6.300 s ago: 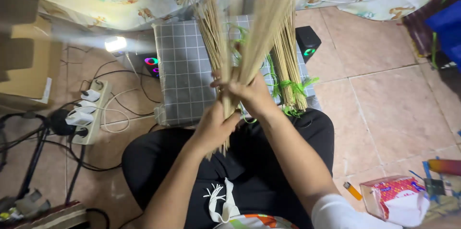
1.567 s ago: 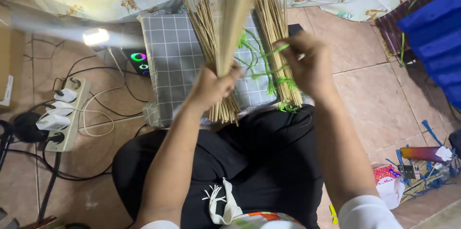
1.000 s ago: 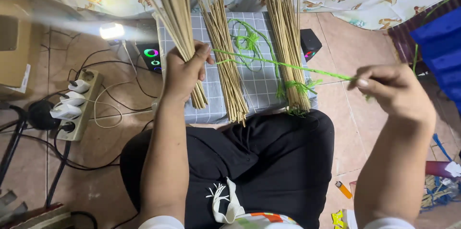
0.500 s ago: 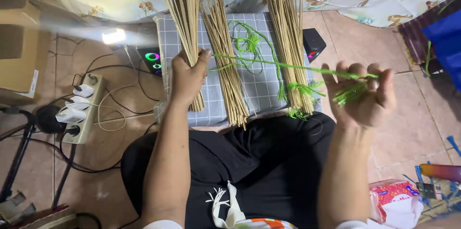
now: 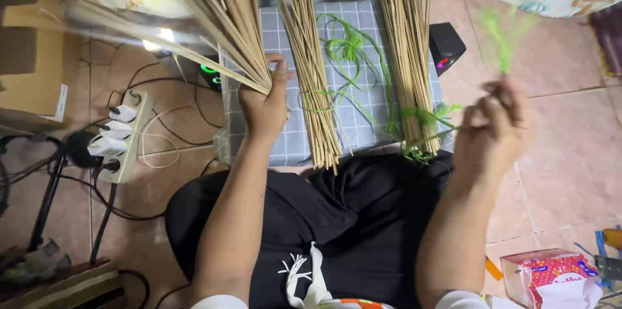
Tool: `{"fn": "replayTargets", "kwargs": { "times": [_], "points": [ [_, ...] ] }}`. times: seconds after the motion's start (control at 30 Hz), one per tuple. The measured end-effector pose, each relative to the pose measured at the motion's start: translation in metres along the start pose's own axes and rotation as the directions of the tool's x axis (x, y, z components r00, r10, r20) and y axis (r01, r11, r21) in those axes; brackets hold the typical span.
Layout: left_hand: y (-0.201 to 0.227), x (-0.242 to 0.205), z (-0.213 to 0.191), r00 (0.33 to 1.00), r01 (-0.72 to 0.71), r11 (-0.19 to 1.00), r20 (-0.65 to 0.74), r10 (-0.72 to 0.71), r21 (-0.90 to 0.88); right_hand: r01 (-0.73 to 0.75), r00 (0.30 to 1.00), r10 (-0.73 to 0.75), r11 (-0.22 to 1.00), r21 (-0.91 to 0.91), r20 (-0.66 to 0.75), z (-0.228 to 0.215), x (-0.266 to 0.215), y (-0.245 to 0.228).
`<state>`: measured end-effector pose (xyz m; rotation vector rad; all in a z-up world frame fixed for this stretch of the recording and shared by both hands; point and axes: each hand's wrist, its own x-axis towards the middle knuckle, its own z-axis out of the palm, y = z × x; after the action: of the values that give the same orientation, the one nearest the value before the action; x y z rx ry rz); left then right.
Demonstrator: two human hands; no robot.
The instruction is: Tying bundles of thin wooden sticks together with green plastic twine to create broom heads.
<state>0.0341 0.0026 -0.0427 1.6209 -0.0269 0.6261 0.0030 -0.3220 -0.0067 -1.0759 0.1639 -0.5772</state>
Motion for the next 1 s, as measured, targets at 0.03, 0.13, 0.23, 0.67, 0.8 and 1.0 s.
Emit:
{"fn": "replayTargets", "kwargs": {
  "times": [0.03,0.13,0.23,0.67,0.8,1.0],
  "points": [
    [-0.003,0.0,0.004,1.0,0.006,1.0,0.021,-0.006,0.017,-0.012,0.999,0.015,0.998,-0.061,0.046,-0.001,-0.002,0.007],
    [-0.008,-0.003,0.011,0.992,0.096,0.993,-0.077,-0.101,-0.065,0.015,0.976,0.043,0.965,-0.263,0.215,0.021,-0.015,0.037],
    [0.0,-0.01,0.014,0.978,0.188,0.952,-0.039,-0.203,-0.241,0.088,0.903,0.122,0.885,-0.456,0.411,0.05,-0.036,0.045],
    [0.01,-0.049,0.026,0.867,0.464,0.847,0.331,-0.373,-0.259,0.262,0.681,0.087,0.898,-0.353,0.727,0.076,-0.055,0.054],
    [0.03,-0.049,0.036,0.87,0.429,0.874,0.366,-0.331,-0.229,0.418,0.576,0.073,0.83,-0.37,0.814,0.09,-0.066,0.044],
    [0.018,-0.034,0.023,0.888,0.445,0.868,0.236,-0.395,-0.222,0.154,0.539,0.284,0.892,-0.424,0.793,0.078,-0.061,0.047]
  ]
}}
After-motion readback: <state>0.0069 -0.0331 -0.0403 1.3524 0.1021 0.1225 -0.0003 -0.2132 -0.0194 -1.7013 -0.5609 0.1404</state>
